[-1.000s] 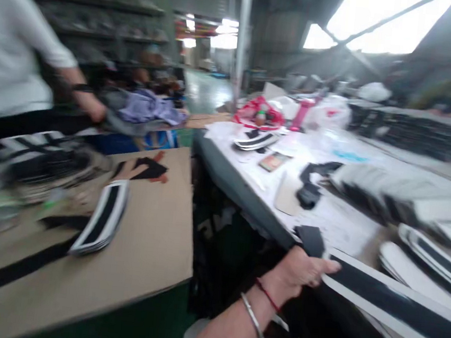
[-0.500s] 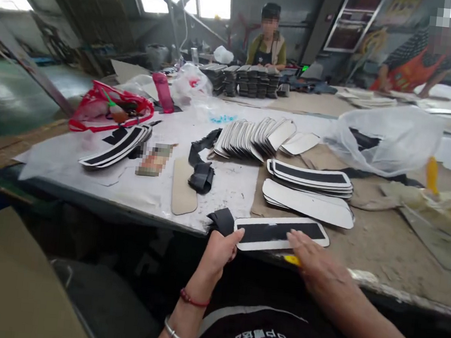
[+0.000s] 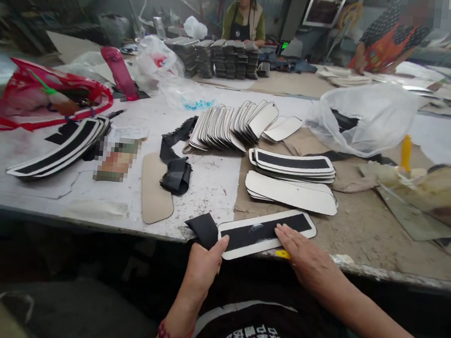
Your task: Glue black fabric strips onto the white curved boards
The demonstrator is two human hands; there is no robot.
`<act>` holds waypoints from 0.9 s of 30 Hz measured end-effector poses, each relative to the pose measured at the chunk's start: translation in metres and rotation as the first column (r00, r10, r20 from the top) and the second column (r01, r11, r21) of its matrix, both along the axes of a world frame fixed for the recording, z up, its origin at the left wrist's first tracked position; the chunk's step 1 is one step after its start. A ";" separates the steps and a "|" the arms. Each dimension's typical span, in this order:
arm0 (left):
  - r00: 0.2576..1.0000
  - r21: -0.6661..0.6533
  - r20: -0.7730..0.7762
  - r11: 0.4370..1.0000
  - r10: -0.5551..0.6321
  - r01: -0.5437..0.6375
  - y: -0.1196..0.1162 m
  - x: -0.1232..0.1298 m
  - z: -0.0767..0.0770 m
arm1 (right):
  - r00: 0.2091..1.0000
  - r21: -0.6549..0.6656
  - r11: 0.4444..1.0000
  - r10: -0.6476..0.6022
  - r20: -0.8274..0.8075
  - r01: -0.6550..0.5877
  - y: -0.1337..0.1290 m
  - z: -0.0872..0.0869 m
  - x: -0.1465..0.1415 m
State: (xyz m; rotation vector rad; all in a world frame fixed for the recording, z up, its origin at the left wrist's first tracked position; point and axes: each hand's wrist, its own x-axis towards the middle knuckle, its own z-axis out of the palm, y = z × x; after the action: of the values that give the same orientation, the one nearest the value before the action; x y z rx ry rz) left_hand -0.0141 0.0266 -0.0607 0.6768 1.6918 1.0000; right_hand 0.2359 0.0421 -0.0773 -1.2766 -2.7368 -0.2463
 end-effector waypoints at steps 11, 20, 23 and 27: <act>1.000 0.020 -0.026 1.000 0.007 -0.006 -0.001 0.000 -0.009 | 0.994 -0.003 0.996 -0.084 -0.073 0.084 0.019 -0.006 0.043; 0.987 0.048 0.163 0.999 -0.008 0.000 -0.003 -0.008 -0.008 | 0.938 -0.128 0.945 -0.318 -0.140 0.302 0.018 0.000 0.078; 0.971 0.054 0.238 0.999 -0.021 0.008 -0.004 -0.016 -0.005 | 0.783 -0.348 0.829 -0.541 -0.306 0.437 0.020 0.013 0.080; 0.944 0.057 0.331 0.998 -0.011 -0.008 -0.003 -0.026 0.004 | 0.421 -0.833 0.491 -0.832 -0.362 0.255 0.021 0.034 0.063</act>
State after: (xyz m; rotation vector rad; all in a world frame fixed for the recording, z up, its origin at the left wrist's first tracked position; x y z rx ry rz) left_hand -0.0396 0.0240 -0.0567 0.5128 1.3715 1.0986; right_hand 0.2991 0.0634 -0.0438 -1.9149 -1.5017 1.1299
